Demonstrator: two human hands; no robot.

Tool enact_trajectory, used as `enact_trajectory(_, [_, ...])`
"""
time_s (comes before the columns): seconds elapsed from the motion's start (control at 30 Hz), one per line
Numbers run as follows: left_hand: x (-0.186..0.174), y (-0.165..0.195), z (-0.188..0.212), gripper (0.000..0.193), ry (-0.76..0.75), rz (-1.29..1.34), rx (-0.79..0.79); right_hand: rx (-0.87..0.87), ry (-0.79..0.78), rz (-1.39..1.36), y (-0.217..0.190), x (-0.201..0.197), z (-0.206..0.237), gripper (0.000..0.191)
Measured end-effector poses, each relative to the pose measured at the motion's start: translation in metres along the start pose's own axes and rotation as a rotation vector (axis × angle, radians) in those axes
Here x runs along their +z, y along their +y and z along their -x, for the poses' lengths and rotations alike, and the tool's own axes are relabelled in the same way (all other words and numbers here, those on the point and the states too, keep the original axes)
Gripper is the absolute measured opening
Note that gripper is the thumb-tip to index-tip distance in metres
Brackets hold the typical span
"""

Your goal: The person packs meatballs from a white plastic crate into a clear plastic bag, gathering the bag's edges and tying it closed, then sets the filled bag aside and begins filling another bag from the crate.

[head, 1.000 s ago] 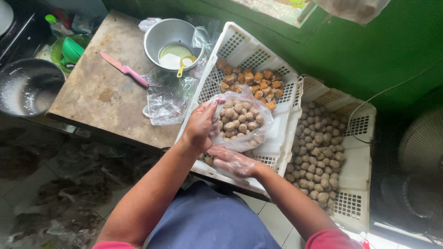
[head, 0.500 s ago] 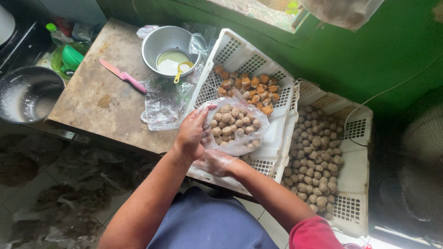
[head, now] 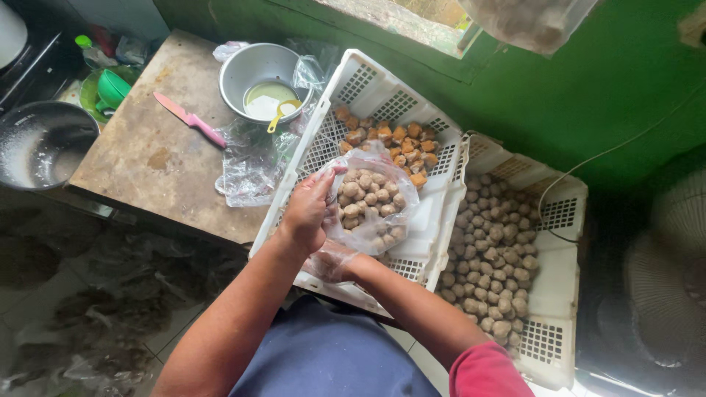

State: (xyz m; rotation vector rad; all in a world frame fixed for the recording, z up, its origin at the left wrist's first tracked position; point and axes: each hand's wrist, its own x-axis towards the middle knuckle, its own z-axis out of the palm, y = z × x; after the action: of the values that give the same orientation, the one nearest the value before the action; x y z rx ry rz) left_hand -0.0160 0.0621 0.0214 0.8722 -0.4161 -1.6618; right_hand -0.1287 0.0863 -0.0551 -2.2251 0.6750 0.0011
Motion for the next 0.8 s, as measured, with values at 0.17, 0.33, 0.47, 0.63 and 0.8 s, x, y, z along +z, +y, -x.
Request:
enact_trajectory(0.17, [-0.011,0.026,0.015,0.023,-0.041,-0.252,0.147,-0.005,0.106,-0.232,-0.014,-0.063,0.074,0.022])
enact_trajectory(0.33, [0.012,0.027,0.015,0.022,-0.041,-0.32,0.11,0.087,1.061,0.698,0.017,-0.118,0.081,0.064])
enact_trajectory(0.47, [0.031,0.05,-0.003,0.027,-0.019,-0.262,0.131,0.328,0.769,0.637,0.054,-0.139,0.08,0.047])
enact_trajectory(0.63, [0.042,0.108,-0.01,0.036,0.001,-0.215,0.089,0.668,0.329,0.38,0.081,-0.182,0.139,0.022])
enact_trajectory(0.8, [0.07,0.125,0.0,0.031,-0.008,-0.137,0.101,0.564,0.556,-0.7,0.092,-0.182,0.146,0.017])
